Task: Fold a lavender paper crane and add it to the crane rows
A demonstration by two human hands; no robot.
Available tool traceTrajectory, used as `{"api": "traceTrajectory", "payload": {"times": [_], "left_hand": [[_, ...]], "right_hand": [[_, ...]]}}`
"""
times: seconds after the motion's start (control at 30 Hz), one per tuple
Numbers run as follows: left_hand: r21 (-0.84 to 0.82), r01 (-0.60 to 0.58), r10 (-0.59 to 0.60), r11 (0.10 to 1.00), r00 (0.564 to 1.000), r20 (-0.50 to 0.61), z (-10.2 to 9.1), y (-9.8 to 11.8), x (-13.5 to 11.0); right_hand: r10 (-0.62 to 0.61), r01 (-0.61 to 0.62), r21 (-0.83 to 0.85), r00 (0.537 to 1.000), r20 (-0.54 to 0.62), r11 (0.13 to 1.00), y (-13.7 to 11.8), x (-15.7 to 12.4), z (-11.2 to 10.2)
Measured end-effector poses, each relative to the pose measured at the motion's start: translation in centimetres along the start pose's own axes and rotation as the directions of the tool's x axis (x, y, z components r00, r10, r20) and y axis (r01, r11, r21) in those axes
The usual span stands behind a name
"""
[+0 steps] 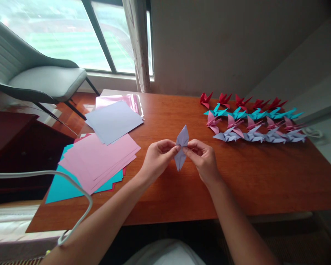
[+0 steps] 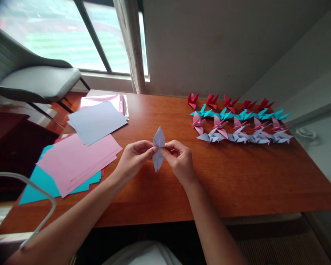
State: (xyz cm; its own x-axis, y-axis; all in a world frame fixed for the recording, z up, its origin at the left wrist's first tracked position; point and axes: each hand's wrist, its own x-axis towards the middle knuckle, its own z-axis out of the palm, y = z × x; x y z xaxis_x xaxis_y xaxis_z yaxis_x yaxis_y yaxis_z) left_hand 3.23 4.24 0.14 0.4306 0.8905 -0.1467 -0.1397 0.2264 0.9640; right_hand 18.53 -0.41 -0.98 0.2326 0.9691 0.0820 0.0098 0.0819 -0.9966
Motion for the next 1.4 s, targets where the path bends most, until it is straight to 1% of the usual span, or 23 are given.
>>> {"api": "traceTrajectory", "payload": {"times": [0.1,0.2,0.27,0.43,0.57,0.8,1.03,1.13,1.27,1.33,1.4], "left_hand": [[-0.003,0.009,-0.009,1.000,1.000,0.010,0.12,0.16,-0.03],[0.008,-0.005,0.005,1.000,1.000,-0.004,0.24,0.27,-0.04],[0.012,-0.014,0.015,1.000,1.000,-0.014,0.26,0.30,-0.02],[0.060,-0.041,0.041,0.997,0.999,-0.012,0.09,0.14,0.03],[0.054,-0.048,0.048,0.997,0.999,0.007,0.03,-0.05,-0.07],[0.061,-0.097,0.098,0.993,0.995,-0.016,0.27,0.16,-0.33],[0.107,-0.147,0.155,0.983,0.985,-0.071,0.43,-0.20,-0.12],[0.131,-0.167,0.178,0.977,0.981,-0.077,0.53,-0.08,-0.19],[0.087,-0.114,0.116,0.990,0.993,-0.028,0.52,0.26,-0.25],[0.072,-0.088,0.090,0.993,0.996,-0.016,0.41,0.35,-0.24],[0.079,-0.088,0.091,0.993,0.995,-0.030,0.26,0.33,-0.23]], "right_hand": [[0.025,-0.025,0.032,1.000,0.002,0.999,-0.13,0.00,0.02],[0.043,-0.043,0.040,0.999,0.020,0.998,-0.08,0.01,0.01],[0.030,-0.030,0.009,0.999,0.022,1.000,0.02,0.03,-0.01],[-0.023,0.023,-0.134,1.000,-0.002,0.991,0.26,0.09,0.00],[-0.066,0.066,-0.164,0.998,0.006,0.984,0.37,0.00,0.00],[-0.107,0.107,-0.167,0.994,0.008,0.980,0.41,-0.02,0.00],[-0.014,0.009,-0.098,0.999,-0.048,0.995,0.61,0.15,0.11],[-0.061,0.054,-0.128,0.997,-0.056,0.990,0.47,0.10,0.01],[-0.115,0.100,-0.174,0.990,-0.078,0.980,0.31,0.03,-0.10],[-0.113,0.098,-0.176,0.991,-0.076,0.979,0.30,0.03,-0.11],[-0.095,0.085,-0.163,0.994,-0.058,0.983,0.32,0.04,-0.09]]}}
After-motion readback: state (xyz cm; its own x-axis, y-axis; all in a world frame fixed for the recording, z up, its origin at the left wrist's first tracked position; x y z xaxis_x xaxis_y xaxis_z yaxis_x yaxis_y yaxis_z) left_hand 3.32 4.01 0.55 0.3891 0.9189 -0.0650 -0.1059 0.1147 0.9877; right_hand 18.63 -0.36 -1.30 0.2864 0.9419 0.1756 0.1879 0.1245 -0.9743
